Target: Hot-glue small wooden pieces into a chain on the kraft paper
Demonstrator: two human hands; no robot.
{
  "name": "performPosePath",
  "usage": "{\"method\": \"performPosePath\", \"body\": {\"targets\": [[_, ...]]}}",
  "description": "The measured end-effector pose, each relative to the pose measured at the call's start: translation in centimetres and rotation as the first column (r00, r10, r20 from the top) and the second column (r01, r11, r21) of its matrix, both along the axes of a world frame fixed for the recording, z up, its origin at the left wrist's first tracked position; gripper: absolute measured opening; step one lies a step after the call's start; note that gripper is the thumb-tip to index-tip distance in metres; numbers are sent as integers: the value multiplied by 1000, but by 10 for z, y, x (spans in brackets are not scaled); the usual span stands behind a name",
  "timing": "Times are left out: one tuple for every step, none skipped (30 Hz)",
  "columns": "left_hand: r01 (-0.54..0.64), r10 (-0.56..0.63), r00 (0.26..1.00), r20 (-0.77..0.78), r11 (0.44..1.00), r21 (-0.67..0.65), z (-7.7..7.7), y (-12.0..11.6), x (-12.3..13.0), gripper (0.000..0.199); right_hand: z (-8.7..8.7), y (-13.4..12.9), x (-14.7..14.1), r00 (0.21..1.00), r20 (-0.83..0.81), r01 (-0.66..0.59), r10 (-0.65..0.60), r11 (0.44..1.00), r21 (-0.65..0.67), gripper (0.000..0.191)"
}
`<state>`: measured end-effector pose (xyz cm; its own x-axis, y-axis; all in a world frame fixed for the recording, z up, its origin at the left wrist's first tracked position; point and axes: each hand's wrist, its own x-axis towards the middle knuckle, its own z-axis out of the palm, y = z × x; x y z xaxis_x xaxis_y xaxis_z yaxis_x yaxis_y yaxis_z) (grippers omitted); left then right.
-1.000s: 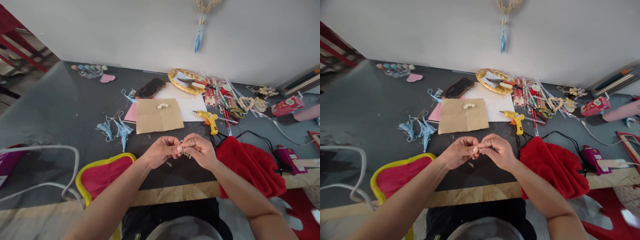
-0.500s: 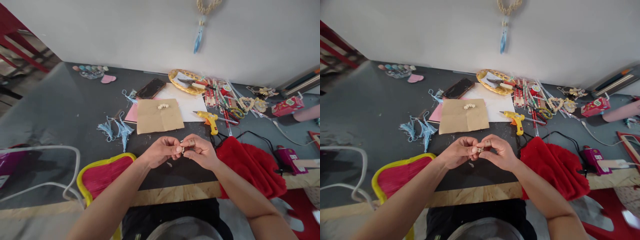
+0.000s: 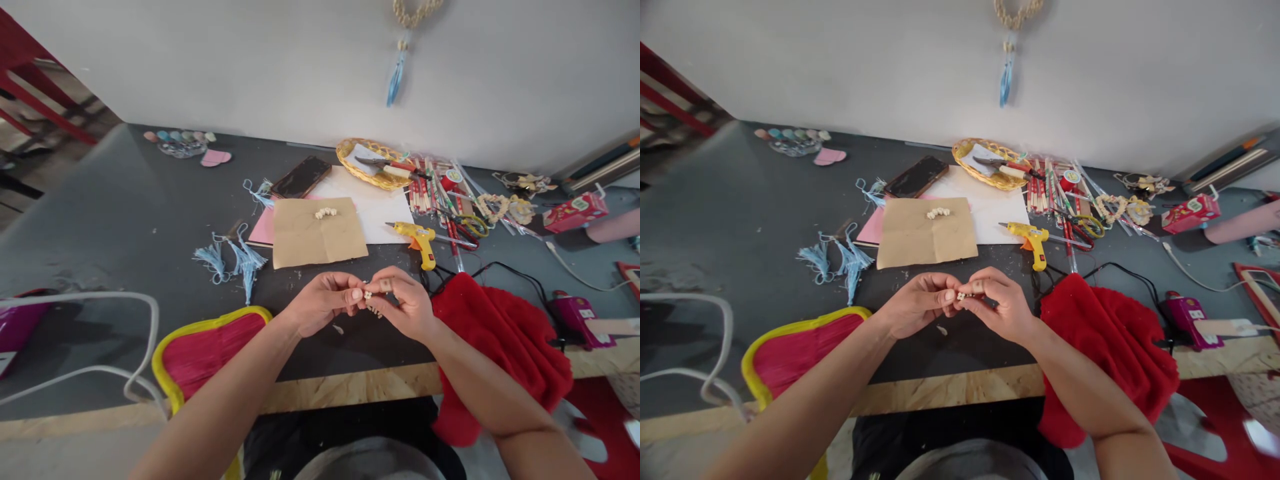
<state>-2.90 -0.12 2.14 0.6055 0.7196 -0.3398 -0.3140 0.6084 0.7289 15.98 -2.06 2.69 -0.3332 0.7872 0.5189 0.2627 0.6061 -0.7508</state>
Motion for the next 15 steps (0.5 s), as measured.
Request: {"method": "performPosePath", "body": {"targets": [[4,-3,1000,-9,1000,8,0,0,0,31,0,1,0,1000,17,-1,1,999,32,13],[7,-7,1000,-21,1000,20,0,0,0,31,0,1,-1,1000,32,-1,-1,998,63,14],[11,-10,999,-34,999,34,0,0,0,30,-1,2,-1,999,44,2,-6,996,93,15],[14,-12,999,-48,999,50,0,1,-1,30,-1,2,-1,998,58,6,-13,993,122,16],[16,-12,998,-59,998,67,0,1,-1,29,-2,2,-1,997,72,9,-20,989,149,16],[17,-12,998,-68,996,84,0,1,-1,28,-2,2,-1,996,86,13,-28,985,173,17],[15,-8,997,-75,995,100,0,2,-1,27,-3,3,-1,994,102,15,-35,981,192,17],[12,-2,997,-80,993,115,0,2,-1,26,-4,3,-1,992,117,18,-43,978,208,17],[7,4,996,-85,992,128,0,2,-1,25,-4,3,-1,990,132,22,-52,975,222,17],[2,11,996,-91,990,140,0,2,-1,24,-5,3,-1,987,146,27,-63,972,234,16],[-5,20,995,-98,988,151,0,2,-1,24,-6,3,-1,985,157,33,-73,969,245,15],[-10,27,994,-103,987,160,0,1,-1,23,-7,3,-1,983,164,38,-82,966,255,14],[-15,33,994,-107,986,168,-1,1,-1,23,-8,2,-2,982,167,42,-88,964,263,14],[-16,36,993,-111,985,174,-1,1,-1,23,-9,2,-2,982,166,46,-93,962,269,13],[-18,38,993,-113,984,177,-2,1,-1,24,-10,2,-3,982,162,48,-96,961,274,13]]}}
